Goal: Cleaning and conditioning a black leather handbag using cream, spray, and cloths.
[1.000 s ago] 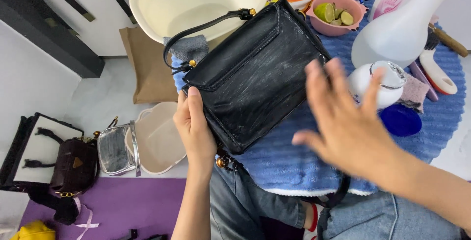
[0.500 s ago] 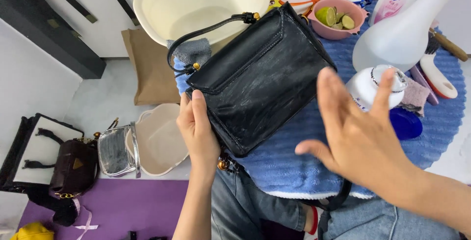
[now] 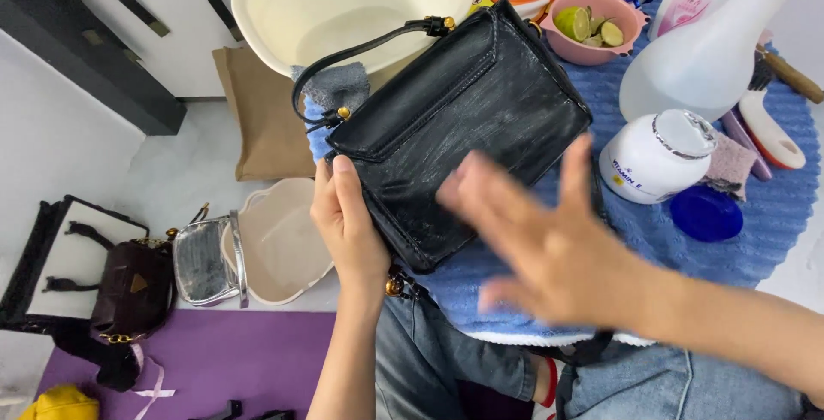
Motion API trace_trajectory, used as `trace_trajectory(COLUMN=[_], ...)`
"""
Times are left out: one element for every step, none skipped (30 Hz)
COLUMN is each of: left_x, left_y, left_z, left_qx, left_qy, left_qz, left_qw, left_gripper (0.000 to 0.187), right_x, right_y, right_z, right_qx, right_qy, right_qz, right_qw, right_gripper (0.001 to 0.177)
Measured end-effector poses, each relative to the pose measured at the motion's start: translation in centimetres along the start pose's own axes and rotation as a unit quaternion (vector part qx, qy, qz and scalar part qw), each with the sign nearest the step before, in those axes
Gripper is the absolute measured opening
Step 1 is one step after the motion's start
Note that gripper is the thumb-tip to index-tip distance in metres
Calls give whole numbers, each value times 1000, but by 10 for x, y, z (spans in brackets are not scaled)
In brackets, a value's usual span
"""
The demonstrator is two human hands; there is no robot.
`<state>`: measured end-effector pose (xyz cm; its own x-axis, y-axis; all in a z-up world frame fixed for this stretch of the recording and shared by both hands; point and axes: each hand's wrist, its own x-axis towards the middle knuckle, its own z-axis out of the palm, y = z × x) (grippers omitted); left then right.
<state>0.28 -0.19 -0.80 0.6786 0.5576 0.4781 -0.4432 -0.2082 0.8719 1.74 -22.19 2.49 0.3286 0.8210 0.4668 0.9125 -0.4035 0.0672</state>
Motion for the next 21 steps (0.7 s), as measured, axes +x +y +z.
trace_trajectory(left_x=[0,0,0,1,1,0,0,0,-1,-1,-1,-2,-2,-3,-3,-2,-3,-4,-4,-5,-7], left_y=[2,4,6,5,5,4,5,5,5,6,6,7,8,8,8,9,11,12,11,10,8], left_z=[0,-1,0,-1,-1,0,0,0,-1,-1,0,0,0,0,2,4,3,2,2,2,2], left_qx=[1,-4,-10,-10,-5,1,1,-5,-10,-8,-8,-9,-10,-4,0,-3,-14,-25,-25,-20,-16], left_qy=[3,-3,-9,-6,-7,-8,-7,-9,-11,-10,-12,-13,-15,-11,-6,-6,-16,-25,-28,-25,-21], left_qz=[0,2,4,6,8,9,9,9,8,7,11,16,17,11,6,8,12,16,18,16,13], left_qw=[1000,1000,1000,1000,1000,1000,1000,1000,1000,1000,1000,1000,1000,1000,1000,1000,1000,999,999,999,1000], left_gripper=[40,40,42,42,42,43,43,42,41,41,42,43,43,44,45,45,40,39,39,40,41], right_x=[4,8,13,12,11,8,12,16,19,23,27,30,30,30,29,25,21,17,17,17,17], right_y=[3,6,11,2,-6,-15,-14,-13,-12,-1,10,22,17,12,10,3,-7,-16,-7,3,11], right_z=[-5,-9,-14,-13,-12,-11,-16,-20,-24,-22,-20,-18,-15,-11,-9,-12,-15,-18,-12,-7,-2], right_qx=[1,-32,-67,-67,5,77,78,70,64,66,21,-24,-26,-48,-71,-75,29,133,132,68,5], right_qy=[0,-1,-2,-1,-37,-73,-74,-80,-87,-87,-78,-69,-68,-37,-7,-6,-44,-82,-80,-60,-42], right_qz=[-3,19,39,36,-1,-38,-39,-53,-67,-68,-11,45,46,46,44,44,-7,-58,-56,-16,24], right_qw=[1000,999,997,997,999,994,994,993,992,992,997,996,996,997,996,996,999,986,986,996,999], right_gripper=[79,83,89,89,84,83,83,83,84,84,88,91,91,90,89,89,83,78,78,79,81])
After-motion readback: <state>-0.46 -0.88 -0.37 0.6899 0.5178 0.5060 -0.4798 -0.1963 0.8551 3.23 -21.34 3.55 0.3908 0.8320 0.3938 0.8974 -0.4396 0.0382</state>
